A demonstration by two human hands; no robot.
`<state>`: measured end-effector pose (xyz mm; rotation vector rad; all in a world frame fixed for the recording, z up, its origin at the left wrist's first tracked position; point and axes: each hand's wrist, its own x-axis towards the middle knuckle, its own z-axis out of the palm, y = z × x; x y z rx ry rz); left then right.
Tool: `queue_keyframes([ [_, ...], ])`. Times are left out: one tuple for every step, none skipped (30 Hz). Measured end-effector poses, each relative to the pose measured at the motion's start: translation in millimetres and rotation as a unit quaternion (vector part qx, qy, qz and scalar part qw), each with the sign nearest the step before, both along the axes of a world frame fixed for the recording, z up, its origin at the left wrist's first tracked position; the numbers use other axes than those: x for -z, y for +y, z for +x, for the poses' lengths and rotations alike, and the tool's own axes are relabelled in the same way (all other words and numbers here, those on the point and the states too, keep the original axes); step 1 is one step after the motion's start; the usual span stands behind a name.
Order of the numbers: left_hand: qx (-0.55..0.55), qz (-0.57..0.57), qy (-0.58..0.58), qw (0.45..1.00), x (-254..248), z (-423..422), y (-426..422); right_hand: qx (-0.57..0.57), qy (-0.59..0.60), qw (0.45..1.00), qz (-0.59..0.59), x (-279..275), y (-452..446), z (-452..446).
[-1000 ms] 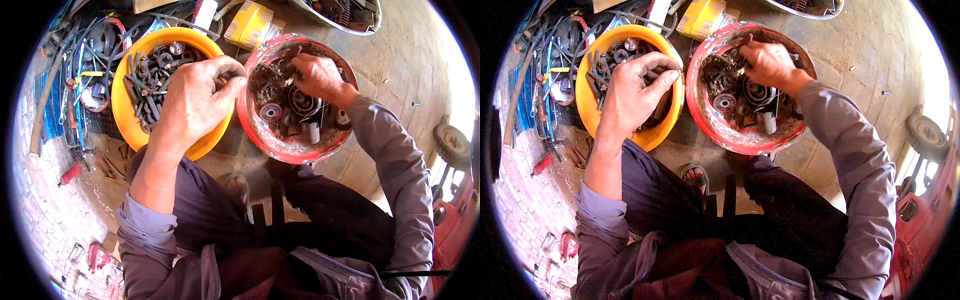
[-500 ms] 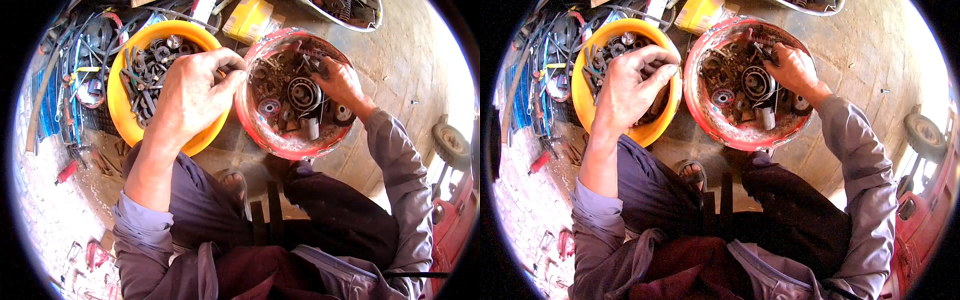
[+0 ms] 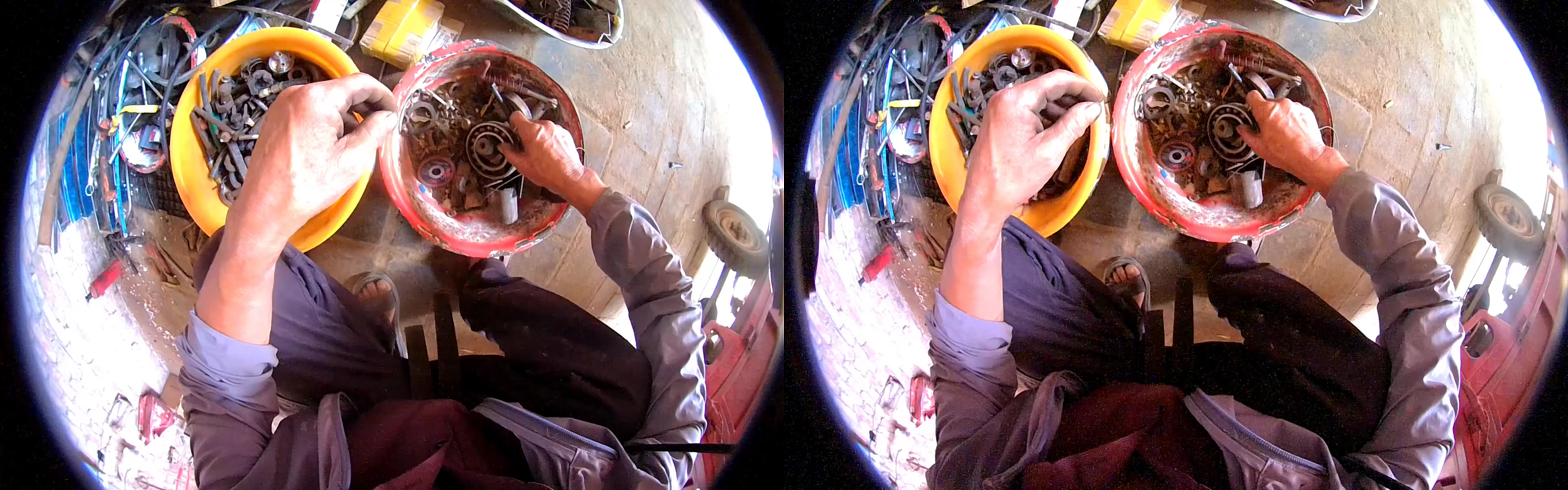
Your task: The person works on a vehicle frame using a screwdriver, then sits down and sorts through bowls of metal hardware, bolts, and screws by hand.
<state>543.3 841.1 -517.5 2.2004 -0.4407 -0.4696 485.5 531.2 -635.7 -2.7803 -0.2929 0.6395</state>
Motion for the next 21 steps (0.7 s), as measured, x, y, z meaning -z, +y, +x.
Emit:
queue_keyframes([
  [0.000, 0.000, 0.001, 1.000, -0.7, -0.4, -0.4, -0.015, -0.020, 0.999, 0.021, 0.4, 0.0, -1.6],
  [0.001, 0.004, 0.005, 1.000, -1.8, -0.4, -0.9, -0.014, -0.020, 0.999, 0.021, -1.2, 1.1, -4.2],
  [0.002, 0.008, 0.009, 1.000, -2.3, -0.4, -1.3, -0.021, -0.030, 0.999, 0.033, -6.4, 5.4, -7.5],
  [0.002, 0.008, 0.009, 1.000, -2.2, -0.4, -1.5, -0.027, -0.039, 0.998, 0.044, -10.1, 8.5, -10.7],
  [0.004, 0.009, 0.007, 1.000, -1.8, 0.0, -1.3, -0.027, -0.039, 0.998, 0.044, -10.3, 9.7, -13.8],
  [0.006, 0.011, 0.005, 1.000, -1.3, 0.1, -1.1, -0.017, -0.027, 0.998, 0.046, -8.7, 10.9, -17.6],
  [0.006, 0.011, 0.005, 1.000, -0.9, 0.0, -1.0, -0.006, -0.014, 0.999, 0.048, -7.4, 12.0, -20.7],
  [0.007, 0.009, 0.004, 1.000, -0.4, -0.2, -1.0, 0.001, -0.004, 0.999, 0.049, -7.0, 13.0, -22.6],
  [0.008, 0.007, 0.003, 1.000, 0.0, -0.3, -1.0, 0.001, -0.003, 0.999, 0.049, -7.2, 14.8, -24.7],
  [0.008, 0.007, 0.004, 1.000, 0.3, -0.3, -1.3, 0.030, 0.006, 0.998, 0.055, -7.5, 16.8, -27.0],
  [0.008, 0.007, 0.004, 1.000, 0.5, -0.3, -1.5, 0.058, 0.015, 0.996, 0.060, -7.1, 18.0, -29.3],
  [0.008, 0.007, 0.005, 1.000, 0.5, -0.4, -1.6, 0.073, 0.005, 0.995, 0.073, -5.0, 18.3, -31.8],
  [0.008, 0.007, 0.007, 1.000, 0.6, -0.8, -1.7, 0.072, 0.006, 0.995, 0.073, -3.3, 18.2, -32.7],
  [0.010, 0.012, -0.002, 1.000, 0.5, -1.1, -1.4, 0.086, 0.001, 0.992, 0.089, -1.5, 18.3, -33.1],
  [0.013, 0.017, -0.010, 1.000, 0.2, -1.1, -1.1, 0.101, -0.005, 0.989, 0.105, -2.0, 19.5, -32.0],
  [0.013, 0.017, -0.008, 1.000, 0.0, -1.4, -0.5, 0.100, -0.001, 0.989, 0.105, -4.9, 18.9, -28.6],
  [0.014, 0.011, -0.011, 1.000, -0.3, -1.1, -0.1, 0.100, 0.003, 0.989, 0.105, -10.1, 17.0, -22.1],
  [0.015, 0.006, -0.013, 1.000, -0.4, -0.8, 0.3, 0.095, -0.037, 0.987, 0.126, -13.9, 13.4, -16.7],
  [0.015, 0.006, -0.010, 1.000, -0.3, -1.1, 0.9, 0.117, -0.018, 0.981, 0.157, -22.8, 12.0, -10.3],
  [0.014, 0.005, -0.005, 1.000, -0.4, -1.0, 1.3, 0.131, -0.003, 0.976, 0.176, -31.6, 7.7, -3.2],
  [0.012, 0.005, -0.001, 1.000, -0.3, -0.8, 1.5, 0.144, 0.011, 0.970, 0.195, -39.3, 1.7, 3.6],
])
